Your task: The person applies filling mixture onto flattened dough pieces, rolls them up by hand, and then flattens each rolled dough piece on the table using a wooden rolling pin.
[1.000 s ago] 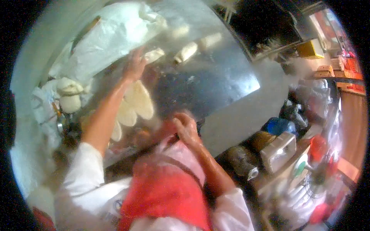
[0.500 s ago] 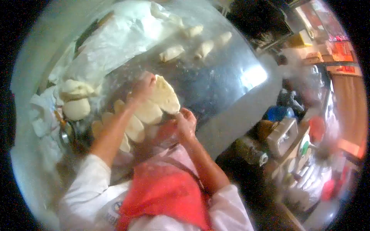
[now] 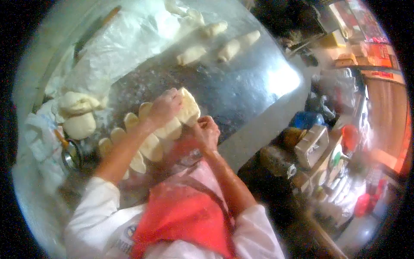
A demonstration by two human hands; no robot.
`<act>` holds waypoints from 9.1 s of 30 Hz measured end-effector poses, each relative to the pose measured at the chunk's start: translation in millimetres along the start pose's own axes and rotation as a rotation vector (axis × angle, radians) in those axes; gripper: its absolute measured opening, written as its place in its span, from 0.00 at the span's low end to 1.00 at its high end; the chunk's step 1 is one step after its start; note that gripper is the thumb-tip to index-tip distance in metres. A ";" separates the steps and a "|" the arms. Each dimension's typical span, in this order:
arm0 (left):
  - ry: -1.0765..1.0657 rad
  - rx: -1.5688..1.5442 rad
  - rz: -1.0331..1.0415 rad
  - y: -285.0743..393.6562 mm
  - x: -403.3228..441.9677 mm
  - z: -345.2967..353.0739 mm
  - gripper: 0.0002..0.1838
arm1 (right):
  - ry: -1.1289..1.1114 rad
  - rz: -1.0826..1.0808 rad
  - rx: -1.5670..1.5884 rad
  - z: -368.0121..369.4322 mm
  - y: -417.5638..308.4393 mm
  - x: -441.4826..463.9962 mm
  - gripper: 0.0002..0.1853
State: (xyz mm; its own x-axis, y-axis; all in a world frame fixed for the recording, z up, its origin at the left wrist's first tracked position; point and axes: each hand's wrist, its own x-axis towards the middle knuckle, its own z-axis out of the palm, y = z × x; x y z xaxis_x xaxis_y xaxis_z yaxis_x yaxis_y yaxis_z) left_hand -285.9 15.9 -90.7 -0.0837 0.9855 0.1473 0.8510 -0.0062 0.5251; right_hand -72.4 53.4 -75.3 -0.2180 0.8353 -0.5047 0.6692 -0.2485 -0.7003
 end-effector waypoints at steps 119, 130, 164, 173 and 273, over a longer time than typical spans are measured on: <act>0.018 0.187 -0.058 81.0 -101.4 -21.1 0.31 | -0.382 0.043 0.461 11.0 6.2 -64.2 0.16; 0.236 0.334 -0.270 68.5 24.6 -1.7 0.43 | -0.421 -0.155 0.422 -83.7 4.6 0.8 0.22; 0.106 -0.230 -0.842 -62.8 -144.5 -60.4 0.16 | -0.392 0.137 0.481 74.8 20.5 -124.0 0.27; -0.003 -0.218 -0.362 -33.5 -157.4 -77.4 0.05 | -0.230 0.163 0.382 95.8 25.6 -136.8 0.21; 0.026 0.096 0.090 -72.8 -252.8 -64.1 0.09 | -0.133 -0.160 -0.081 166.0 16.0 -199.1 0.14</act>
State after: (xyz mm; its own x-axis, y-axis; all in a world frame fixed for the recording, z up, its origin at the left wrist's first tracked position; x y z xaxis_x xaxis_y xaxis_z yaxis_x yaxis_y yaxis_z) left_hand -359.9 -243.6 -112.5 -0.0170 0.9771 0.2122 0.9012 -0.0770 0.4266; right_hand -136.2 -198.4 -69.8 -0.4139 0.7876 -0.4565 0.6721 -0.0738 -0.7368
